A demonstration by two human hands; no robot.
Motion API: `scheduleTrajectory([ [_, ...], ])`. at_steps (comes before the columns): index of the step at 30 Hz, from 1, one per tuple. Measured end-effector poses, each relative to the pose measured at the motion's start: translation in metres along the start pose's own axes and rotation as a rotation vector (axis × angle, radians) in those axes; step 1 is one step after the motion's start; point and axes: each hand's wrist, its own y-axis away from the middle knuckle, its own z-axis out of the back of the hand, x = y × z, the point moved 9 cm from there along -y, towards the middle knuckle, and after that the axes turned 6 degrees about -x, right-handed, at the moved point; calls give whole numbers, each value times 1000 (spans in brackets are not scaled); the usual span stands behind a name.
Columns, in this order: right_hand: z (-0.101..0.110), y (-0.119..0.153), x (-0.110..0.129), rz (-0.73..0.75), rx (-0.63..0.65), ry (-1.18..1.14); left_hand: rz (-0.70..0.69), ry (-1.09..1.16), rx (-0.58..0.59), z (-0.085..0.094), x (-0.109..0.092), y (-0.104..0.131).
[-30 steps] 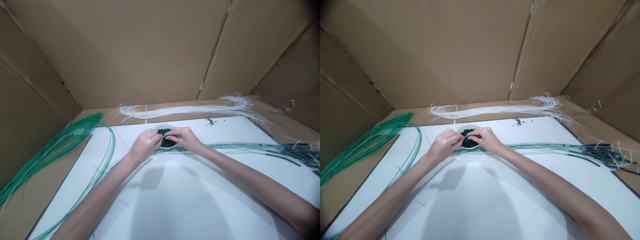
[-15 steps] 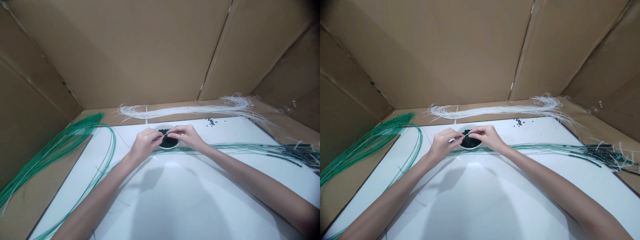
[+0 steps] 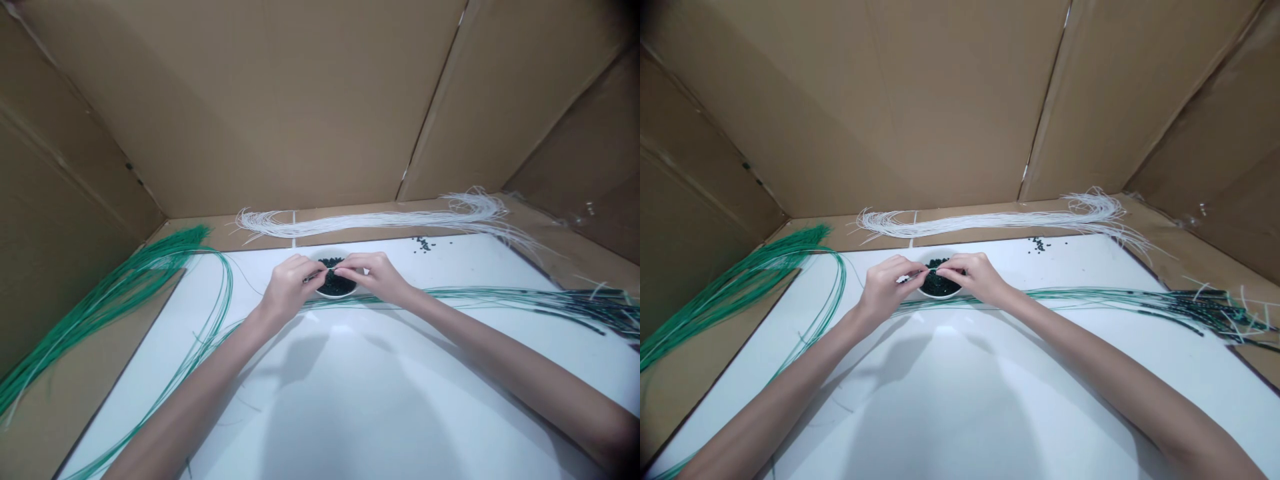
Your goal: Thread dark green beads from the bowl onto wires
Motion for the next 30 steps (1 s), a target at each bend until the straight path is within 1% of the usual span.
scheduleTrajectory([
  [4, -3, 1, 4, 89, 39, 42, 9, 8, -3, 0, 0, 0],
  [7, -5, 1, 5, 100, 57, 38, 22, 16, -17, 2, 1, -1],
  [11, -3, 0, 4, 54, 38, 5, 28, 12, -43, 5, 1, -1],
  [15, 1, 0, -2, -53, 3, -130, 65, 25, -52, 6, 1, -1],
  [17, 2, 0, -6, -103, -21, -204, 144, 58, -35, 4, 5, -1],
  [19, 4, 1, -9, -125, -42, -231, 272, 117, 3, 1, 13, -1],
  [22, 6, 0, -6, -96, -53, -186, 468, 233, 101, -10, 23, 3],
  [24, 7, 0, 0, -45, -58, -115, 562, 314, 160, -17, 27, 7],
  [27, 6, 0, 11, 41, -65, -8, 654, 408, 180, -23, 31, 12],
  [30, 5, 2, 17, 83, -71, 20, 685, 447, 160, -25, 33, 16],
])
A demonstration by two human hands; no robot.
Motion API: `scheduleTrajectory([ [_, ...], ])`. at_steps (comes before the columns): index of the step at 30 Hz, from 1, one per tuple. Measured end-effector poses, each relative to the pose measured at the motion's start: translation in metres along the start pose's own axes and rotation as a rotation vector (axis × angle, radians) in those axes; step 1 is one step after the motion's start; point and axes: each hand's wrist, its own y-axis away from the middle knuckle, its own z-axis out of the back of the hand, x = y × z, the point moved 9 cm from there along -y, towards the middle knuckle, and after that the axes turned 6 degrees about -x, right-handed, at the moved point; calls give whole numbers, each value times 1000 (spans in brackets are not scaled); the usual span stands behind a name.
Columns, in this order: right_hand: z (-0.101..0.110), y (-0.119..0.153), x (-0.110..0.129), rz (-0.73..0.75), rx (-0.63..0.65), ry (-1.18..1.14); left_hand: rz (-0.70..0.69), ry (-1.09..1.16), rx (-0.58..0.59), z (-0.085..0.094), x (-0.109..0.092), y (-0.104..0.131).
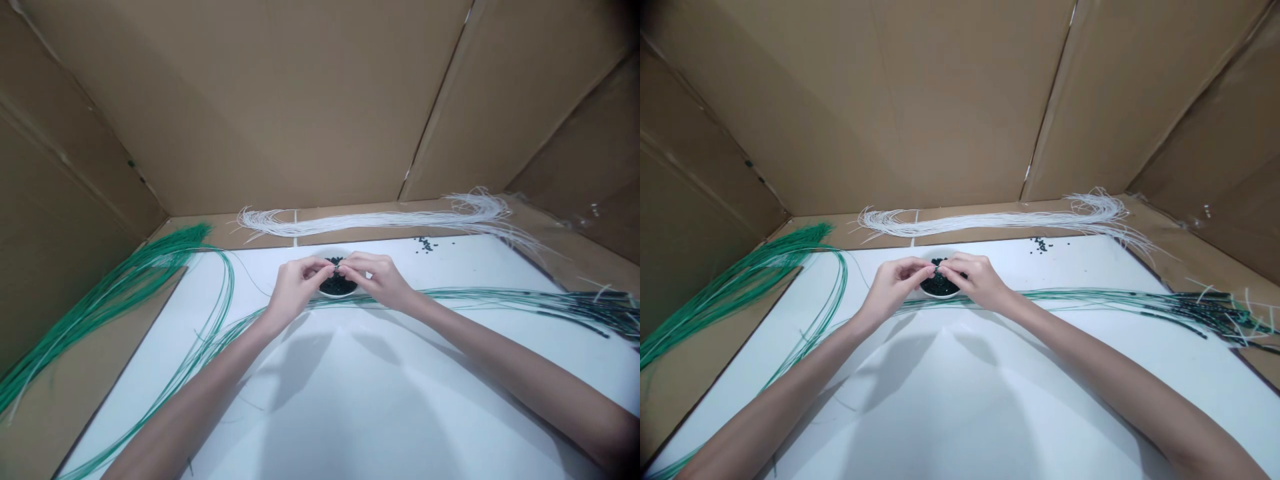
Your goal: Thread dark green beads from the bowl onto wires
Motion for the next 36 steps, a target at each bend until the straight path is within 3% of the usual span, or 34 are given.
scheduleTrajectory([
  [6, 5, 1, -4, -47, -42, -52, 36, 94, -57, 3, 3, 1],
  [20, 2, 1, -9, -130, -3, -138, -57, 12, -58, 3, -7, 2],
  [36, 3, 1, -6, -30, -33, -65, -99, -81, -62, 4, -13, 4],
])
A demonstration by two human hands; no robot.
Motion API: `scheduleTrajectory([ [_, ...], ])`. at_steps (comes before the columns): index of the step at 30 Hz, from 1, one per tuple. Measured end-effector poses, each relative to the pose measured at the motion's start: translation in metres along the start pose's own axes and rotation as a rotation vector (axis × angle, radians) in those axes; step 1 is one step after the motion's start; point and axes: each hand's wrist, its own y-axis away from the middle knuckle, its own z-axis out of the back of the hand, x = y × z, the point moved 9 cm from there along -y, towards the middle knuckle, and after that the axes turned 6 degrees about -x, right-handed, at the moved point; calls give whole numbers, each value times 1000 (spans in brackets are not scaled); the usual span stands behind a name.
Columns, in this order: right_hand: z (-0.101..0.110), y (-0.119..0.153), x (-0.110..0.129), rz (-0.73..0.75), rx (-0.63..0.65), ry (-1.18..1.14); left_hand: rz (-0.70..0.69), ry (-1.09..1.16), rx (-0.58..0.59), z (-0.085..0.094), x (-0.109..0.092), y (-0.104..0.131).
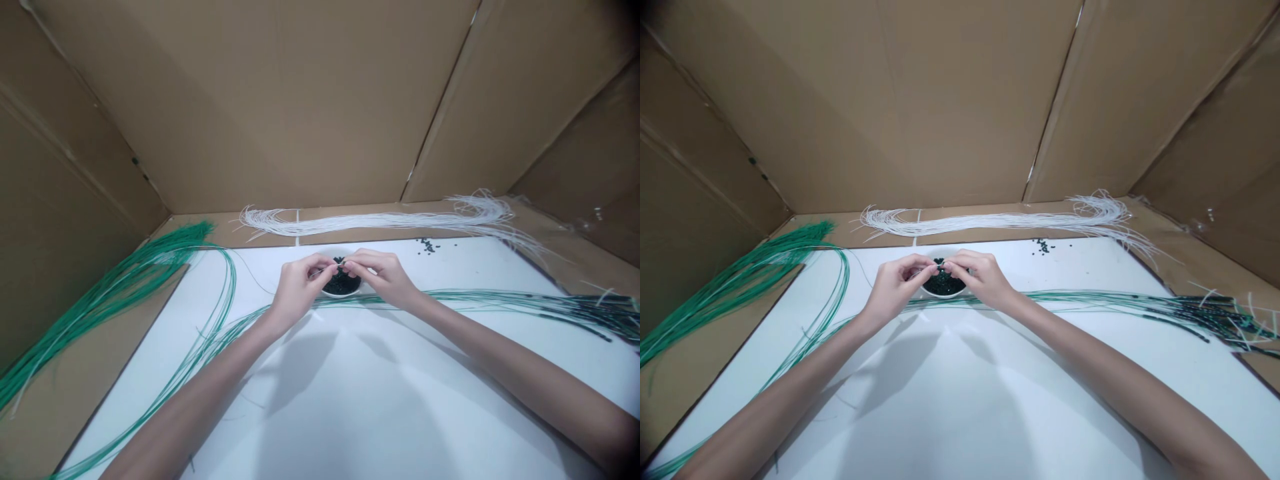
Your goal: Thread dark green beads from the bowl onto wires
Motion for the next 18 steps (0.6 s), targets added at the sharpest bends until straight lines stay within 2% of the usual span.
scheduleTrajectory([
  [6, 2, 3, 15, 231, -39, 139, -105, -203, 7, 1, -7, 0],
  [11, -9, 7, 18, 364, 61, 267, -273, -361, 53, -7, -13, 3],
  [14, -11, 6, 14, 309, 106, 232, -311, -376, 64, -9, -15, 4],
  [18, -13, 3, 1, 59, 168, 50, -324, -372, 63, -8, -19, 5],
])
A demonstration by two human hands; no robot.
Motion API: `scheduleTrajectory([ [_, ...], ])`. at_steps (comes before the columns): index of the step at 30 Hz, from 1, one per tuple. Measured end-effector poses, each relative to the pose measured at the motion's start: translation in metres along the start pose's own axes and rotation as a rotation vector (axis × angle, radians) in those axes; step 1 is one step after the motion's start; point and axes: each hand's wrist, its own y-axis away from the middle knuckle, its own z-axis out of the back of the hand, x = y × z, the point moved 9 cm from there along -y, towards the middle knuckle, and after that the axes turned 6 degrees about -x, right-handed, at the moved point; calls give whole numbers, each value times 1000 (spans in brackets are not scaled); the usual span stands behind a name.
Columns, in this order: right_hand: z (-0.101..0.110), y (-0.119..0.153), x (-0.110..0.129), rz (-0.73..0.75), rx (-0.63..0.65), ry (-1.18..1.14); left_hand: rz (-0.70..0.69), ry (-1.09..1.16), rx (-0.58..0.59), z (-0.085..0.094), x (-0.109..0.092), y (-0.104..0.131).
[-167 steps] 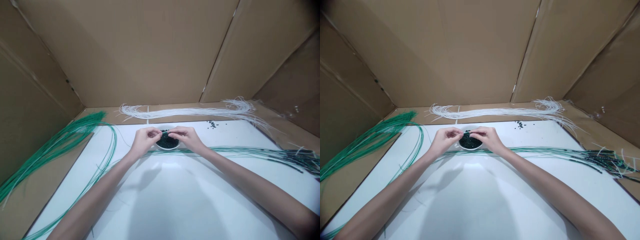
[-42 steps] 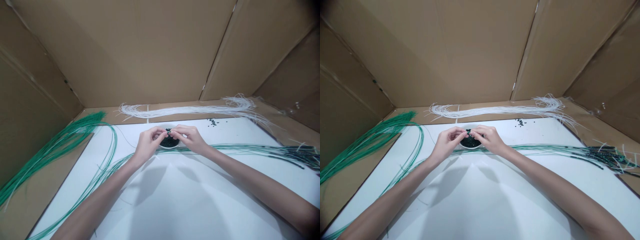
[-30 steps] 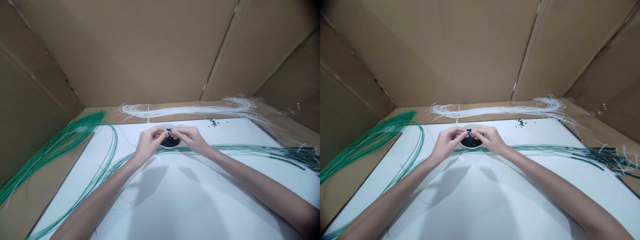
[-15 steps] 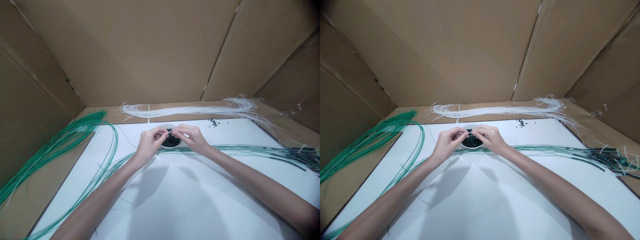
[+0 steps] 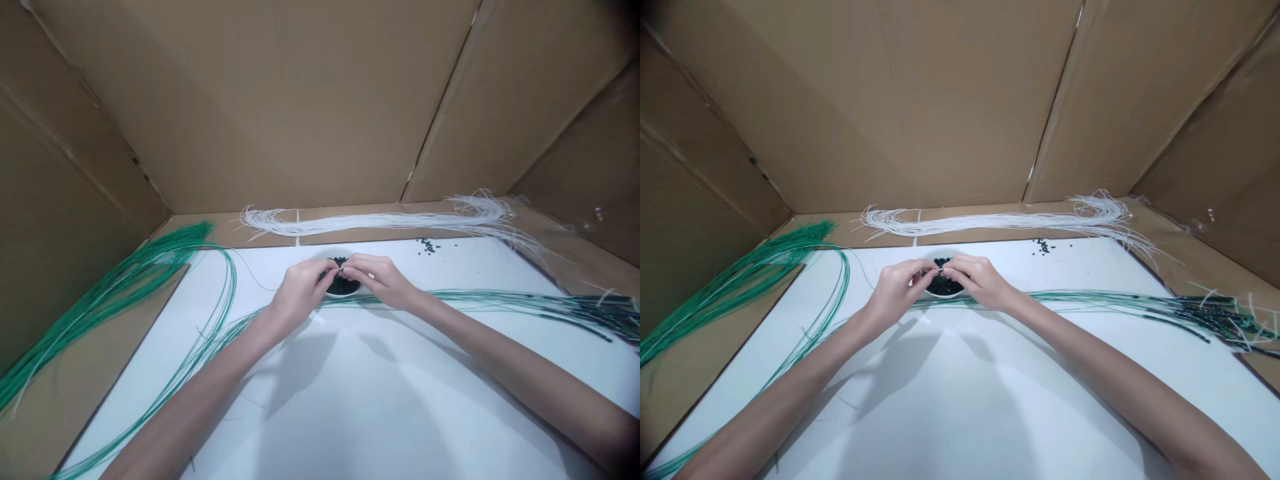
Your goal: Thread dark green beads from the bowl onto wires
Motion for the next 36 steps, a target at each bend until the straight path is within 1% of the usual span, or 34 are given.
scheduleTrajectory([
  [3, -4, 1, -10, -191, 46, -198, -5, 15, -15, 3, -3, -1],
  [6, -7, 3, -17, -328, 52, -386, -7, 35, -26, 4, -3, -1],
  [9, -11, 4, -22, -406, 68, -477, -6, 31, -51, 5, -3, 0],
  [11, -12, 4, -22, -409, 78, -473, -3, 20, -65, 5, -2, 0],
  [13, -9, 3, -19, -360, 79, -397, 4, 11, -71, 5, -2, 0],
  [14, -7, 2, -16, -311, 75, -327, 8, 8, -73, 5, -2, 0],
  [19, 1, 0, 10, 58, 2, 87, 29, 12, -64, 5, -1, 0],
  [22, 1, 3, 20, 181, -45, 217, 47, 27, -46, 3, 0, 0],
  [26, 9, 5, 28, 238, -149, 246, 99, 76, -36, 2, 3, 1],
  [32, 19, 8, 30, 242, -256, 187, 183, 157, -43, 3, 5, 3],
  [36, 22, 11, 31, 236, -319, 188, 276, 269, -63, 4, 9, 4],
])
